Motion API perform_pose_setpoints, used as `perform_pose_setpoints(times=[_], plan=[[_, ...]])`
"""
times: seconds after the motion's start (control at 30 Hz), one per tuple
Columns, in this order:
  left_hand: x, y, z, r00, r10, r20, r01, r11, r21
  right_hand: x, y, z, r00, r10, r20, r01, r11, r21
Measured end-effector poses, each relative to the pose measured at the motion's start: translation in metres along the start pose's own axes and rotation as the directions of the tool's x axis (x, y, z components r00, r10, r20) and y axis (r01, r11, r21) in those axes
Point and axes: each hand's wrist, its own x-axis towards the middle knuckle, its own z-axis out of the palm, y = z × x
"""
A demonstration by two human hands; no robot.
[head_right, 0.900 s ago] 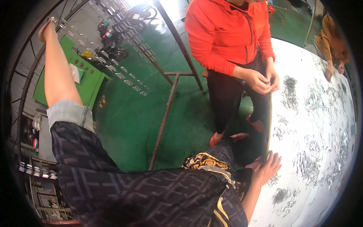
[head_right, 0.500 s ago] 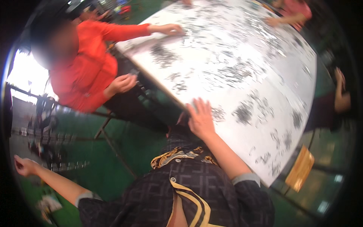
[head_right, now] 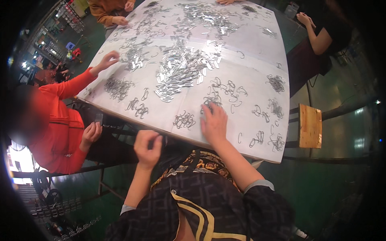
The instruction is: The person sits at a large table in a workshop and assembles small metal components by hand. They pick up individual metal pieces and fasteners from piles on the table, joining them together. Other workers are visible in the background performing similar tasks.
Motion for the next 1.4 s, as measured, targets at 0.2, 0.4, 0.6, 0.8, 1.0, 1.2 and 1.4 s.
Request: perform_pose_setpoints(times=[0.2, 0.4, 0.6, 0.8, 1.0, 1.2, 1.4], plan=[[-0.002, 0.012, 0.036, 0.985, -0.043, 0.165, 0.065, 0.989, -0.131, 0.042, 0.053, -0.016, 0.964, 0.208, 0.166, -0.223, 0.972, 0.077], [-0.01, -0.007, 0.039, 0.963, -0.18, 0.199, 0.197, 0.978, -0.067, 0.078, 0.05, -0.051, 0.924, 0.352, 0.146, -0.381, 0.843, 0.38], [-0.009, -0.034, 0.055, 0.952, -0.191, 0.241, 0.192, 0.981, 0.016, 0.05, 0.079, -0.032, 0.897, 0.41, 0.165, -0.439, 0.87, 0.224], [-0.002, -0.038, 0.093, 0.913, -0.097, 0.396, 0.05, 0.991, 0.126, 0.032, 0.073, -0.034, 0.928, 0.346, 0.135, -0.357, 0.932, 0.068], [-0.006, -0.043, 0.115, 0.878, -0.037, 0.476, -0.056, 0.982, 0.18, 0.038, 0.083, -0.048, 0.951, 0.31, 0.008, -0.309, 0.944, 0.111], [-0.011, -0.045, 0.116, 0.902, -0.008, 0.432, -0.059, 0.988, 0.142, 0.076, 0.126, -0.023, 0.972, 0.082, -0.221, -0.106, 0.99, -0.097], [-0.014, -0.048, 0.117, 0.92, -0.006, 0.392, -0.042, 0.993, 0.114, 0.098, 0.145, -0.006, 1.0, 0.012, -0.029, -0.021, 0.944, -0.329]])
